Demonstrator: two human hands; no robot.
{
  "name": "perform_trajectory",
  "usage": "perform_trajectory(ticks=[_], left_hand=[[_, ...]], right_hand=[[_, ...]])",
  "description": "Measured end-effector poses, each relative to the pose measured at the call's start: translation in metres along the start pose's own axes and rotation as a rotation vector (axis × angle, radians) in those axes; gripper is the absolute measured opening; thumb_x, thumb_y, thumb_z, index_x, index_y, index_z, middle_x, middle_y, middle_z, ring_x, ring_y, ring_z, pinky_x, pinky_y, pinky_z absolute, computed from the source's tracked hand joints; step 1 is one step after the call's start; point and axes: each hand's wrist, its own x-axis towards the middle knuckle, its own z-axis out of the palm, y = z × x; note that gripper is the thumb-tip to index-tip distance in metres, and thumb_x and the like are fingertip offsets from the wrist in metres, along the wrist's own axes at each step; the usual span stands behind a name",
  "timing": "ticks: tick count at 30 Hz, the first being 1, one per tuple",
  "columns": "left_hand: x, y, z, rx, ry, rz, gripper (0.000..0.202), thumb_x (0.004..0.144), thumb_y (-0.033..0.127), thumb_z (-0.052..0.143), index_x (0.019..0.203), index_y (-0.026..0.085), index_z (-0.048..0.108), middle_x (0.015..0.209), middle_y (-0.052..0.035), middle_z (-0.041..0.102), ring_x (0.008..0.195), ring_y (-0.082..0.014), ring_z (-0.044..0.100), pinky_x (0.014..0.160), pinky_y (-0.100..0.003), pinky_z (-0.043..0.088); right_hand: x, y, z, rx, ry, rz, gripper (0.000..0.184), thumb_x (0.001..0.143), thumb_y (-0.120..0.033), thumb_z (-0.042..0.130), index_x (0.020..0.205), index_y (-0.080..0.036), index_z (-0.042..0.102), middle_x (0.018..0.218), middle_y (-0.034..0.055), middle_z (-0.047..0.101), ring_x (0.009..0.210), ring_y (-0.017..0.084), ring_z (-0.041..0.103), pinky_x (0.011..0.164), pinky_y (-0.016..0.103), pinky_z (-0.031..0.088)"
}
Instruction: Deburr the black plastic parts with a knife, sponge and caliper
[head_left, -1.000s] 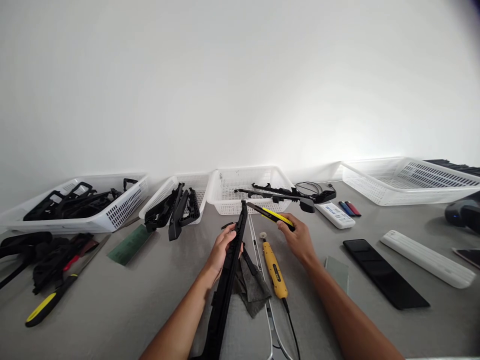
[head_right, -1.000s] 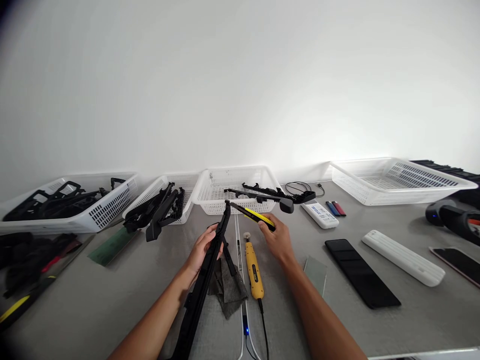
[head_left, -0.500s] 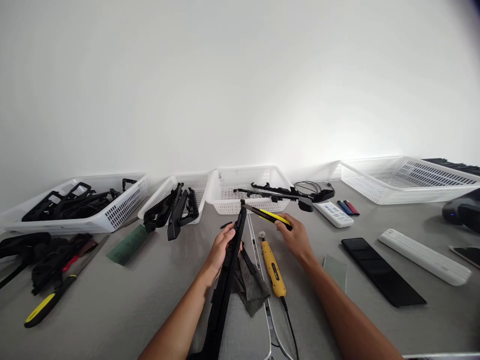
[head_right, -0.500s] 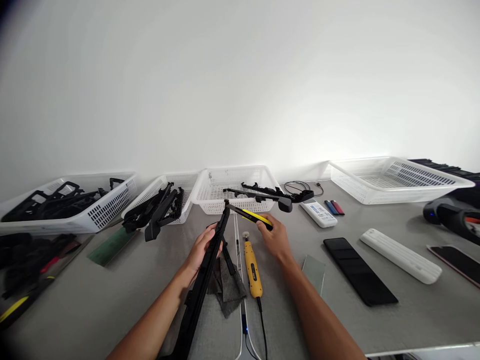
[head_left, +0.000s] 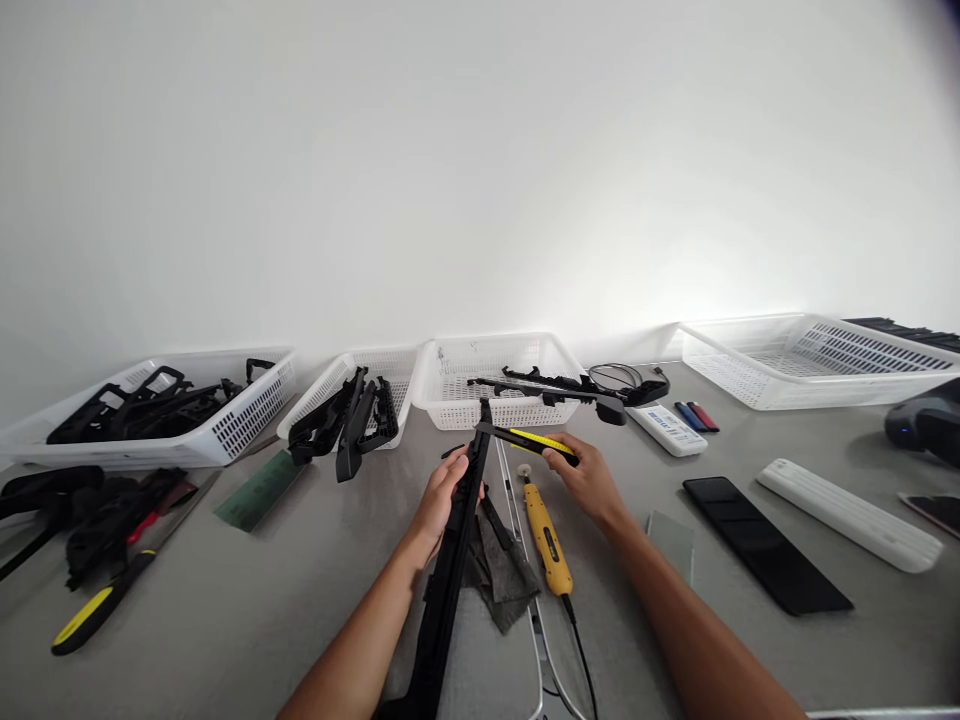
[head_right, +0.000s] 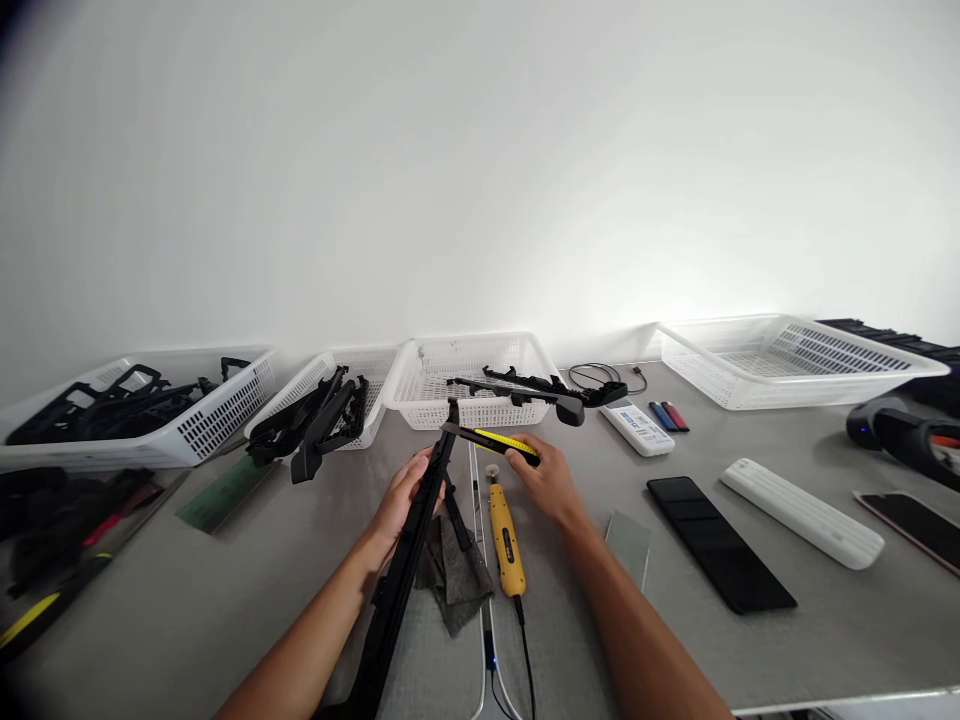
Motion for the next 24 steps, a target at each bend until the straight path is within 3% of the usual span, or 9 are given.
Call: perform_trajectory(ticks=[2,4,8,15,24], left_hand=[[-0.001,0.001,0.000,0.011,-0.001,0.007,0.070,0.088,0.071,0.071,0.132,0.018,0.060,0.066,0.0030,0.067,0.050,-0.0119,0.053,0.046,-0.021,0.037],[-0.004,0.003,0.002,0.025,0.001,0.005,0.057,0.090,0.070,0.070,0.113,0.019,0.064,0.066,0.0030,0.065,0.050,-0.0107,0.051,0.045,-0.021,0.035],[-0.007,0.009,0.005,0.044,0.028,-0.024,0.052,0.089,0.069,0.072,0.082,0.019,0.058,0.064,0.0036,0.059,0.047,-0.0083,0.046,0.043,-0.021,0.032],[-0.006,0.014,0.010,0.022,0.074,-0.048,0.043,0.074,0.054,0.085,0.088,0.018,0.067,0.061,0.0059,0.057,0.047,-0.0090,0.046,0.045,-0.021,0.035],[-0.005,0.013,0.010,0.044,0.087,-0.039,0.051,0.071,0.061,0.089,0.088,0.017,0.069,0.065,0.0048,0.059,0.051,-0.0090,0.048,0.047,-0.020,0.036]], right_hand=[[0.000,0.000,0.003,-0.017,0.017,-0.011,0.040,0.091,-0.053,0.060,0.104,-0.018,0.077,0.097,0.0092,0.080,0.091,0.029,0.071,0.084,0.037,0.053],[0.000,0.001,0.005,-0.025,0.048,-0.018,0.044,0.093,-0.055,0.059,0.110,-0.018,0.076,0.106,0.0105,0.080,0.097,0.030,0.072,0.088,0.038,0.054],[-0.001,0.003,0.008,-0.023,0.066,-0.010,0.051,0.095,-0.060,0.057,0.117,-0.018,0.074,0.112,0.0121,0.080,0.101,0.031,0.071,0.090,0.040,0.054],[0.001,0.003,0.010,-0.010,0.067,0.001,0.053,0.094,-0.062,0.057,0.118,-0.017,0.073,0.113,0.0137,0.079,0.102,0.032,0.071,0.092,0.042,0.054],[-0.004,-0.005,0.008,-0.022,0.016,0.006,0.038,0.092,-0.052,0.058,0.101,-0.019,0.074,0.089,0.0069,0.077,0.083,0.026,0.068,0.078,0.034,0.051]])
